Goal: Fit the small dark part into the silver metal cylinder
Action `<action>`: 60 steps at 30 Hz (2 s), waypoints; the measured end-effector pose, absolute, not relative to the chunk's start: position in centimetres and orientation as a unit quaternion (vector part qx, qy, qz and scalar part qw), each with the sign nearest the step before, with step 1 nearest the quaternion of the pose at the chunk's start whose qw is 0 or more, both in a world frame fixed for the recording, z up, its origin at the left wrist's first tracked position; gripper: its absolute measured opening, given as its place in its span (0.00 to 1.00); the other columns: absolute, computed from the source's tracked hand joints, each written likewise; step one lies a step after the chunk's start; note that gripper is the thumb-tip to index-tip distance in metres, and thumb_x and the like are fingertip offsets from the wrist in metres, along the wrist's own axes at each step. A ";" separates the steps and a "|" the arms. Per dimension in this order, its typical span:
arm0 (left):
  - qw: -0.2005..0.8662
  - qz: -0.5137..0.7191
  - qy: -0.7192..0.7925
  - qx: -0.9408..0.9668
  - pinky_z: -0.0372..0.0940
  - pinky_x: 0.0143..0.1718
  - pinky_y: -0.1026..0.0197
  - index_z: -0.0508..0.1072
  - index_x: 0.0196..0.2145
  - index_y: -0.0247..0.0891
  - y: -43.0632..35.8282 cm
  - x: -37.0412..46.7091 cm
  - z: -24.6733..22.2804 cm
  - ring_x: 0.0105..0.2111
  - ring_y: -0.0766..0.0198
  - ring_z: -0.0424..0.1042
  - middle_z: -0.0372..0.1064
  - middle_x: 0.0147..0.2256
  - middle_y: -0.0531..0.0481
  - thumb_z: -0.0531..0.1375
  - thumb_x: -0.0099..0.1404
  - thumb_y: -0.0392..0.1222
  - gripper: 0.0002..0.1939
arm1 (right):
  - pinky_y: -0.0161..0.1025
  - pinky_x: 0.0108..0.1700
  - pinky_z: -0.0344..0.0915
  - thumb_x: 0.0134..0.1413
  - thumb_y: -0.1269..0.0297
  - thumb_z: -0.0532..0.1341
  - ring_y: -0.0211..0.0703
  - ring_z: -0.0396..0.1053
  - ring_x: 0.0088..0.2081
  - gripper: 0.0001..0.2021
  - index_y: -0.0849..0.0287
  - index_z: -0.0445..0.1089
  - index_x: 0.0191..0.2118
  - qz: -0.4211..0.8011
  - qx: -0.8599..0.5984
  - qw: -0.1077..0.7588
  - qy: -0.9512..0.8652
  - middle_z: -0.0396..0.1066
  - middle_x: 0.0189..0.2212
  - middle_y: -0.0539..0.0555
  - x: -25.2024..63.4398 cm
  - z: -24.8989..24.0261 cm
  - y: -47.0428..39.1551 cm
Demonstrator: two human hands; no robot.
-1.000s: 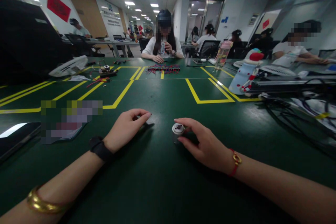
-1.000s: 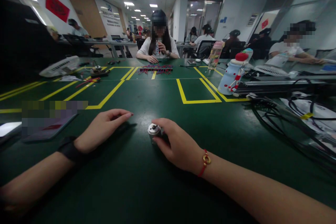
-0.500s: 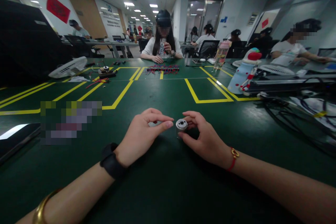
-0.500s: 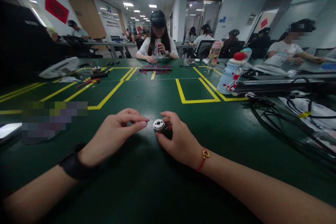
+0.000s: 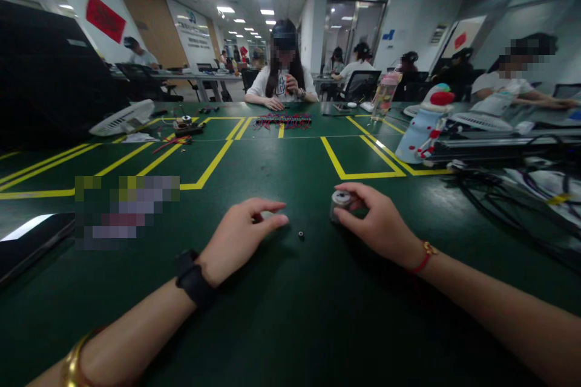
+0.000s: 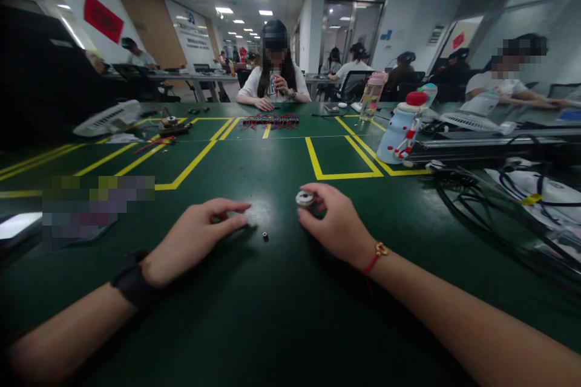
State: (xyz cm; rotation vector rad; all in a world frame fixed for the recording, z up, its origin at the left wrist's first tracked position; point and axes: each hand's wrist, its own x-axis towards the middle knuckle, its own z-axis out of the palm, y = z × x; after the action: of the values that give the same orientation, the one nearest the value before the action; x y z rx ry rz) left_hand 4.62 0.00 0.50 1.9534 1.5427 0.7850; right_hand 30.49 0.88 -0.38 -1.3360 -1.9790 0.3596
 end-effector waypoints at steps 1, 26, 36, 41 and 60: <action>0.270 0.301 0.591 0.698 0.63 0.35 0.59 0.77 0.44 0.45 0.4 3.5 0.7 0.34 0.58 0.71 0.76 0.37 0.50 0.59 0.59 0.56 0.19 | 0.38 0.38 0.66 0.48 0.59 0.61 0.38 0.68 0.35 0.19 0.59 0.67 0.47 0.110 -0.562 0.346 -0.743 0.71 0.40 0.55 32.0 0.1 1.6; 0.289 0.453 0.651 0.536 0.57 0.24 0.65 0.79 0.32 0.37 3.9 -1.3 -1.7 0.25 0.65 0.64 0.71 0.29 0.48 0.55 0.60 0.60 0.23 | 0.35 0.46 0.66 0.59 0.69 0.53 0.35 0.69 0.41 0.11 0.58 0.73 0.39 0.070 -0.341 0.243 -0.906 0.74 0.37 0.52 30.1 -0.3 0.4; 0.294 0.450 0.647 0.541 0.58 0.25 0.64 0.79 0.33 0.37 3.9 -1.5 -2.0 0.27 0.64 0.65 0.72 0.30 0.48 0.55 0.60 0.60 0.24 | 0.38 0.38 0.61 0.47 0.66 0.59 0.42 0.69 0.33 0.10 0.61 0.75 0.35 -0.143 -0.721 0.235 -0.636 0.74 0.31 0.56 44.5 3.6 5.3; 0.293 0.449 0.650 0.539 0.58 0.26 0.64 0.79 0.33 0.38 3.8 -1.5 -1.9 0.27 0.65 0.65 0.72 0.30 0.49 0.56 0.59 0.61 0.24 | 0.36 0.37 0.59 0.46 0.65 0.59 0.39 0.67 0.32 0.10 0.57 0.75 0.35 -0.127 -0.752 0.221 -0.608 0.73 0.30 0.53 45.1 3.4 5.4; 0.300 0.451 0.648 0.535 0.58 0.25 0.65 0.79 0.33 0.37 3.5 -1.1 -1.6 0.26 0.66 0.65 0.71 0.30 0.49 0.56 0.60 0.58 0.22 | 0.36 0.38 0.60 0.48 0.62 0.60 0.38 0.70 0.35 0.18 0.64 0.71 0.45 -0.006 -0.739 0.272 -0.616 0.73 0.38 0.60 44.7 4.2 4.9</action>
State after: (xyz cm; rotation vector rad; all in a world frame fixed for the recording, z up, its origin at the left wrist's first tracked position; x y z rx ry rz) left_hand -1.11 3.54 -1.57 1.4193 1.7203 1.1977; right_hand 44.66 4.85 4.17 -1.9908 -1.6587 -0.0172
